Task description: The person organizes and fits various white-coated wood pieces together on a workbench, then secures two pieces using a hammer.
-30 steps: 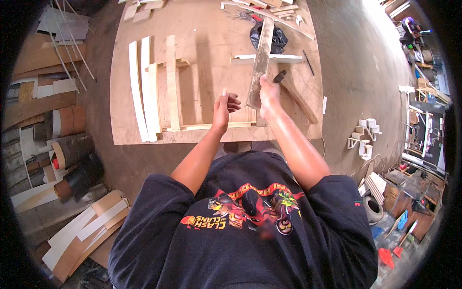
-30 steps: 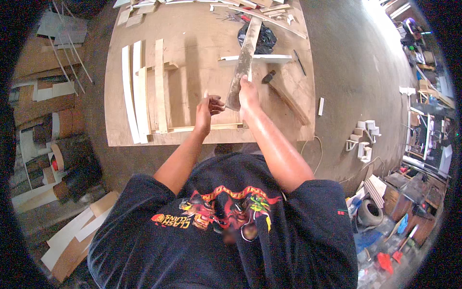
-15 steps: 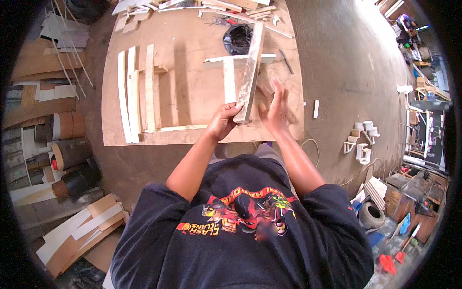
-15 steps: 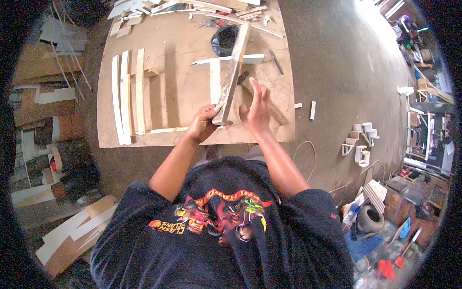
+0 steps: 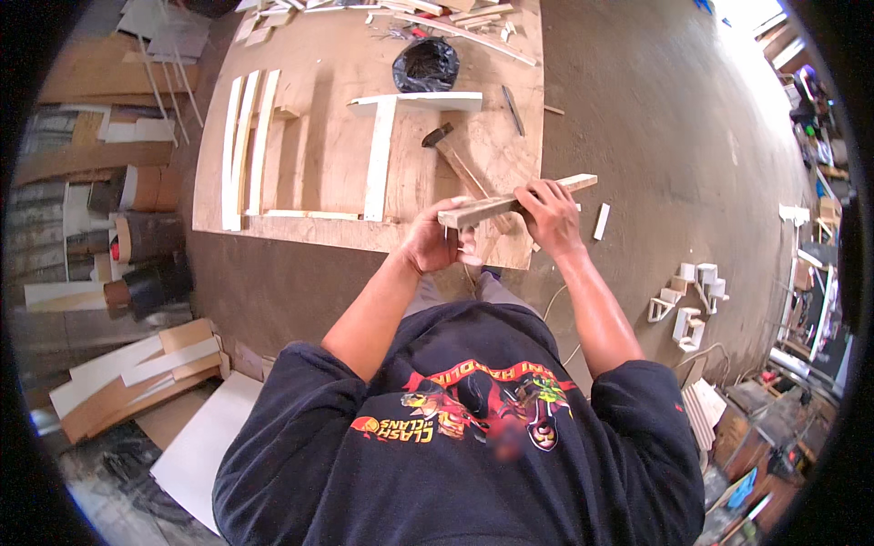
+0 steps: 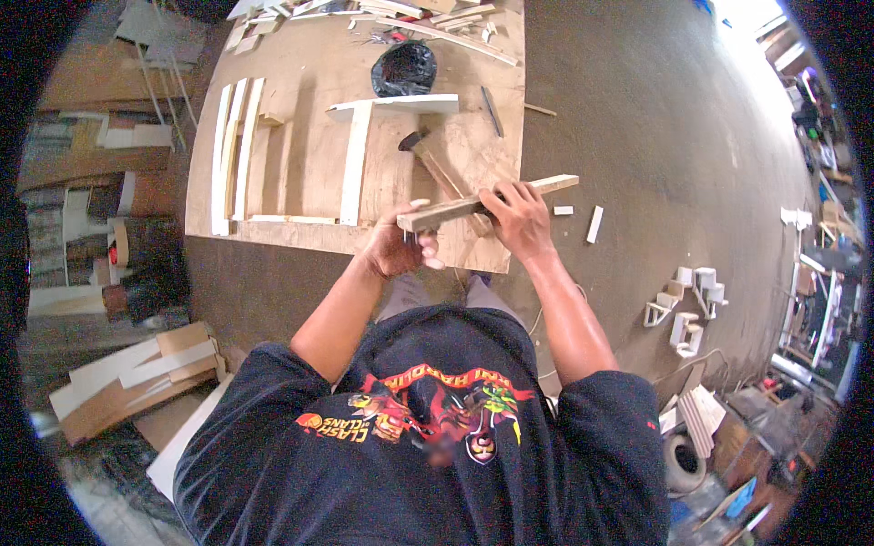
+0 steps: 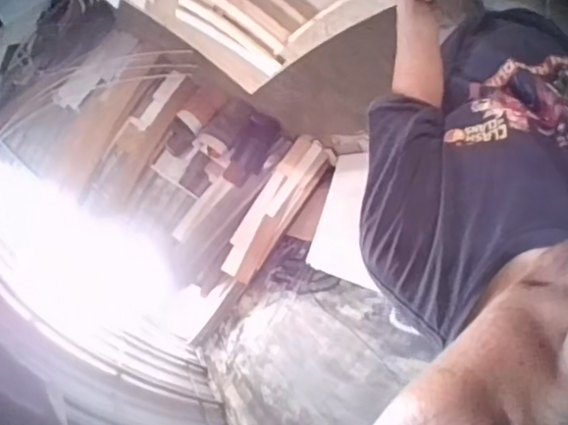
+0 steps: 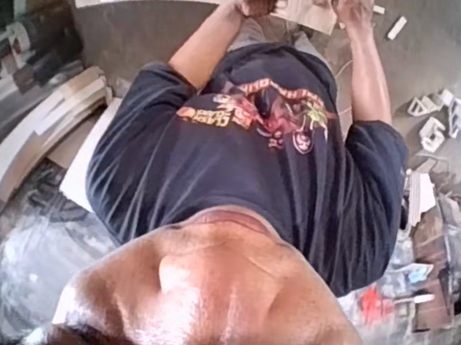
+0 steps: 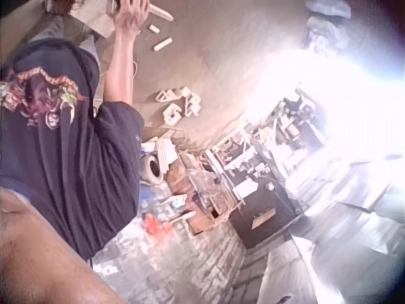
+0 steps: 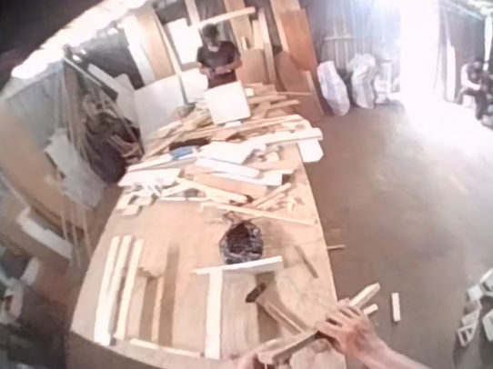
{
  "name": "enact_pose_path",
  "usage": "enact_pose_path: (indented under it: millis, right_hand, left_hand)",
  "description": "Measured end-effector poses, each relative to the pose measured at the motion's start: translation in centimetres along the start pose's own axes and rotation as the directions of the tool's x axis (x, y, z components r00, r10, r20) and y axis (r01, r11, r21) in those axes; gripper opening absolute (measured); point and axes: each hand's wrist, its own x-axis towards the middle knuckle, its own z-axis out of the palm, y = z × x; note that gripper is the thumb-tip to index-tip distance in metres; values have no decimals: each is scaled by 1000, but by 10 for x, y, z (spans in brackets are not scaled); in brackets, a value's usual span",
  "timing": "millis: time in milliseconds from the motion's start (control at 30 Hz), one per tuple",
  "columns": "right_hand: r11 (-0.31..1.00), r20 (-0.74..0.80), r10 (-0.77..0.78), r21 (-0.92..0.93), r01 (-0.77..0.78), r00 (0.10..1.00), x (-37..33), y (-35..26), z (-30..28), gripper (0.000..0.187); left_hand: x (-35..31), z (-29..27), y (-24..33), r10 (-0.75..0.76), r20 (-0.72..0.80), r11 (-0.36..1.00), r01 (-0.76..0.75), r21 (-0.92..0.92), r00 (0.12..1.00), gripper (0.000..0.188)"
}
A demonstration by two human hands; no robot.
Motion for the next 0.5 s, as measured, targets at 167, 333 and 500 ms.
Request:
enact_pose_path:
  millis: [167,333,500]
  right_hand:
    - [995,-174,-97,-10,97,980,12,-10,-3,22]
    - [995,-299,-22,86,51,954,43,-39,16,30]
    - [583,69,435,739,-339,898,66,-87,54,21]
  left_hand:
    - [-16,-1,-5,87,-64,886,-47,462,994,37]
    - [-47,-5,-11,303,-98,700,-152,698,948,35]
    - [-77,-17,10,581,-45,467,-288,836,812,36]
